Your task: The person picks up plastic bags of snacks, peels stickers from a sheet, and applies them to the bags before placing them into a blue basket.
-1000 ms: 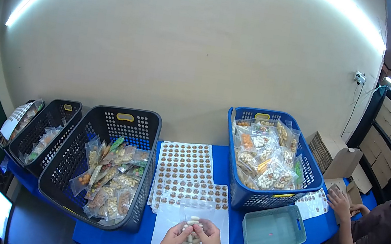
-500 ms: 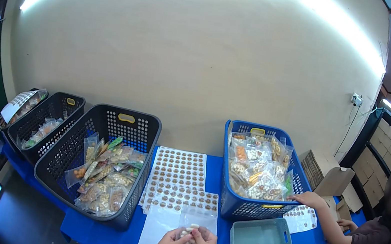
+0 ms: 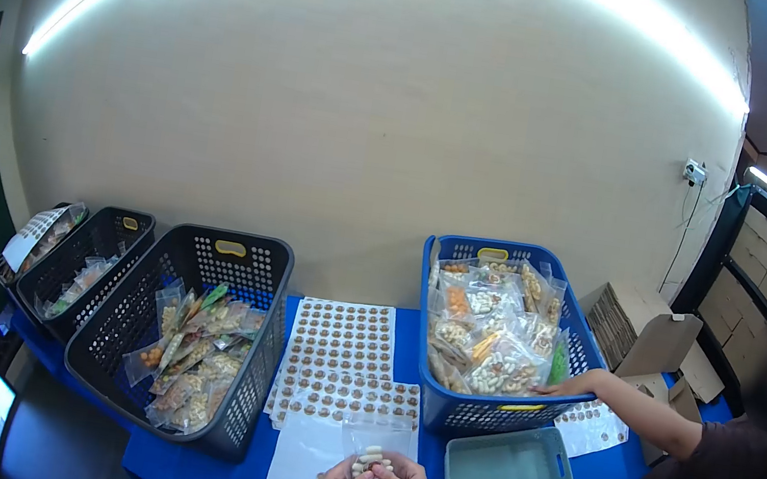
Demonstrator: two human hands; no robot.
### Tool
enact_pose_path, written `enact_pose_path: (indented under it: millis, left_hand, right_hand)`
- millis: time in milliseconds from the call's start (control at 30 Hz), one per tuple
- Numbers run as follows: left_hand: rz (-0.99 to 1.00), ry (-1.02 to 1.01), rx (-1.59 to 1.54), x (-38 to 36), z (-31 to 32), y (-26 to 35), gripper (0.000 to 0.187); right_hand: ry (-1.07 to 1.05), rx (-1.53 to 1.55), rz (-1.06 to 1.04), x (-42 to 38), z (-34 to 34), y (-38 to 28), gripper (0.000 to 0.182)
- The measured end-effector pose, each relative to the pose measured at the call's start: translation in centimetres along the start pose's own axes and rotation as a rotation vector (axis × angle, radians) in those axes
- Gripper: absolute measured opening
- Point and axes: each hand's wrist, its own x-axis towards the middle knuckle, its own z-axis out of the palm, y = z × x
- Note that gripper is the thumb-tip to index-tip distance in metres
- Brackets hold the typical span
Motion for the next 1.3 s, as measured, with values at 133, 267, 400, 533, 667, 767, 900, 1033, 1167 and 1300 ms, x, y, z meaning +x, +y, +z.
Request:
enact_pose_path:
  millis: [133,267,400,533,667,767,900,1033,1167,1300]
  left_hand:
    - [-0.041,0.039,0.035,1.4,2.3,-1.8,0.032]
    - [-0.053,0.093,-0.008,3.0,4.4,-3.6,0.029]
    - [0.092,0.176,0.061,3.2,9.2,-1.6,0.026]
    - [0.513,0.277,0.711,5.2,9.1,-3.0,0.026]
    - [0.06,0.166,0.194,5.4,11.6,-2.1,0.03]
    - [0.081,0.122,0.117,6.0,13.3,-1.4,0.028]
    - [0.129,0.135,0.227,6.8,14.2,-2.2,0.029]
    - [0.141,0.085,0.531,6.5,15.5,-0.9,0.028]
    - [0.208,0.03,0.271,6.5,17.0,-0.4,0.028]
    - [0.222,0.025,0.368,7.0,16.9,-1.3,0.027]
  right_hand:
    - [0.115,0.013,-0.012,-0.8,-2.3,-0.2,0.027]
    - [0.116,-0.035,-0.02,-1.4,-5.1,0.4,0.029]
    - [0.159,0.022,-0.083,-2.3,-6.9,0.0,0.036]
    - [0.129,0.062,-0.002,-3.6,-9.2,-1.4,0.032]
    - [0.167,0.083,-0.035,-4.0,-11.7,-1.4,0.025]
    - [0.167,0.066,-0.067,-4.5,-12.6,-3.6,0.023]
    - [0.1,0.085,-0.041,-5.1,-14.0,-5.6,0.024]
    - [0.051,0.019,-0.023,-5.8,-15.8,-6.4,0.025]
    - [0.027,-0.089,-0.015,-6.7,-17.3,-7.6,0.026]
    - [0.044,-0.125,-0.073,-7.3,-17.3,-7.5,0.027]
